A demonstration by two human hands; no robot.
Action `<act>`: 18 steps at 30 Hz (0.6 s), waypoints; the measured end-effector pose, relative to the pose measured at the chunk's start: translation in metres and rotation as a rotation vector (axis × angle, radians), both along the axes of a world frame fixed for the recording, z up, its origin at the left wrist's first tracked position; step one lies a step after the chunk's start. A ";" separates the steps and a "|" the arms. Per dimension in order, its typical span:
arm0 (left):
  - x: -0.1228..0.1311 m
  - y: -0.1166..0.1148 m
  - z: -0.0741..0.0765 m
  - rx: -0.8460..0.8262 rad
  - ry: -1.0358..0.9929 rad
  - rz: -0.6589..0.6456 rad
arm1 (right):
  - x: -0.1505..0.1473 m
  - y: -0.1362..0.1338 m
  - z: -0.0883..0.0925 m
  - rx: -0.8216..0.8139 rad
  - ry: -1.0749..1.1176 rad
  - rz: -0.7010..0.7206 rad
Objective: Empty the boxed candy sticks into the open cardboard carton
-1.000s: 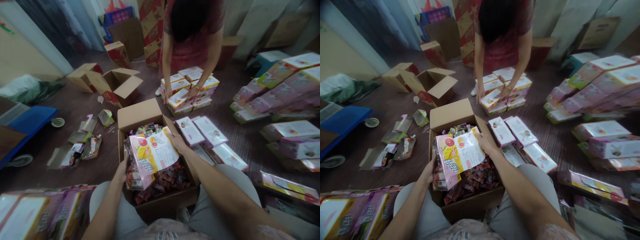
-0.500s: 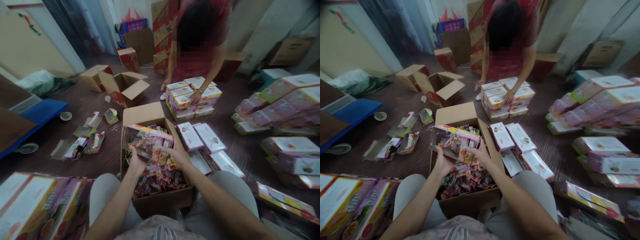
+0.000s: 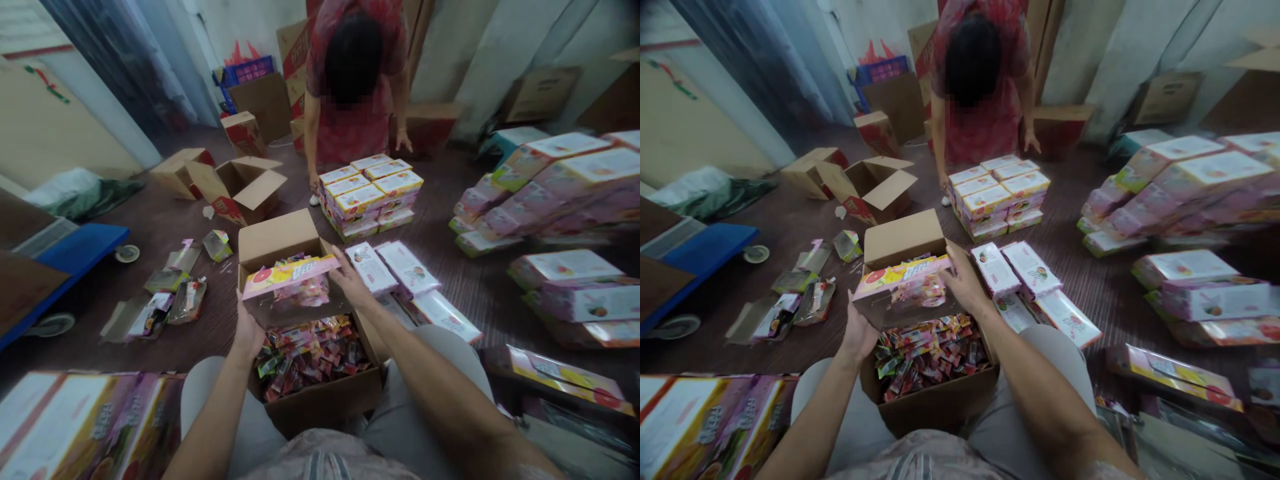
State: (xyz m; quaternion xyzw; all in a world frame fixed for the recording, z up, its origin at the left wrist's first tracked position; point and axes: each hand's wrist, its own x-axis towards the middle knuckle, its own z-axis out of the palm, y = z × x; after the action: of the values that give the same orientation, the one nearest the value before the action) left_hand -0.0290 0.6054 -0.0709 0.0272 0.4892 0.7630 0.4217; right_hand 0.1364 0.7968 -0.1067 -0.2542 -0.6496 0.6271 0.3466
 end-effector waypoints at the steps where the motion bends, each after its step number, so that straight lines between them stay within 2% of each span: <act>1: -0.002 0.001 0.007 -0.005 0.029 -0.039 | 0.001 0.003 0.001 -0.070 0.020 -0.040; 3: -0.010 0.002 0.018 -0.024 0.108 -0.113 | 0.004 0.005 0.002 -0.213 0.071 -0.099; 5: -0.019 0.001 0.020 -0.058 0.205 -0.136 | 0.007 0.004 0.003 -0.314 0.114 -0.120; 7: -0.026 0.000 0.010 -0.167 0.327 -0.107 | 0.016 0.003 0.005 -0.346 0.149 -0.205; 10: -0.028 0.003 -0.020 -0.502 0.716 -0.165 | 0.056 0.010 0.019 -0.205 0.136 -0.534; 12: -0.025 0.011 -0.043 -0.742 1.083 -0.280 | 0.109 0.021 0.036 0.009 0.007 -0.809; 14: -0.020 0.026 -0.063 -0.925 1.381 -0.390 | 0.184 0.028 0.059 0.246 -0.266 -1.035; 16: -0.013 0.044 -0.083 -1.032 1.559 -0.572 | 0.272 0.023 0.081 0.393 -0.692 -1.207; 18: -0.004 0.060 -0.104 -1.024 1.677 -0.879 | 0.361 0.002 0.098 0.365 -1.199 -1.308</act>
State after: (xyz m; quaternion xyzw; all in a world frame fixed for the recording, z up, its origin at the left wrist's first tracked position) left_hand -0.0332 0.6656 -0.1747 0.5355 0.8309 -0.0129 0.1504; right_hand 0.4976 0.7989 -0.0091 -0.7975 -0.5364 -0.0454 0.2723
